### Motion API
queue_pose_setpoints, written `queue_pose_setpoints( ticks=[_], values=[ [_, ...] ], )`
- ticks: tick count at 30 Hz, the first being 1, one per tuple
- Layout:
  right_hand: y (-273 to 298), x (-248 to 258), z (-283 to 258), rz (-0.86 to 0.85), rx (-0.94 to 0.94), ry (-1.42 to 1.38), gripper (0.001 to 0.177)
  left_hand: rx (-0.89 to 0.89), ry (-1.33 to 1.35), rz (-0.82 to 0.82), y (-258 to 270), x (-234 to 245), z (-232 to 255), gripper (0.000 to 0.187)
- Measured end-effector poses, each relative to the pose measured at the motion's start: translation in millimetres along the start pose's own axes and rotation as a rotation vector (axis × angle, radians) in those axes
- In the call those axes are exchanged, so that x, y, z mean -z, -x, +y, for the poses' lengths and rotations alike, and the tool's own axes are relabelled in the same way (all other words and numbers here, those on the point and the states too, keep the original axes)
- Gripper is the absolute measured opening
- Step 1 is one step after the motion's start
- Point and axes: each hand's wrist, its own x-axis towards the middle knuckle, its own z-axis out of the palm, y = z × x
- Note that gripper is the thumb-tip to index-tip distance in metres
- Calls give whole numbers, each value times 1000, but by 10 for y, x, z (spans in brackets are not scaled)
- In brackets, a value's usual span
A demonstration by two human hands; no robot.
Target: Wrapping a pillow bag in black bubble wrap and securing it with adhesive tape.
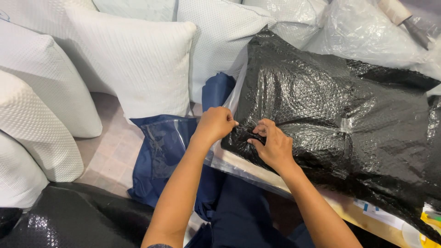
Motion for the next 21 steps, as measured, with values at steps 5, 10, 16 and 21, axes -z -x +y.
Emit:
queue_pose_setpoints(
  ticks=[5, 10, 16, 21],
  values=[
    [-3, 9, -14, 35, 22, 14, 56, -125, -162, 165, -162, -156, 25, 7],
    [0, 19, -23, 21, 18, -17, 56, -149, -105, 300, -233, 37, 27, 9],
    [-8, 19, -7, 30, 17, -35, 56, -148, 193, -77, 89, 288, -79, 27],
    [-19, 55, -34, 16, 20, -43, 55, -61, 381, -59, -74, 48, -386, 14]
  ],
)
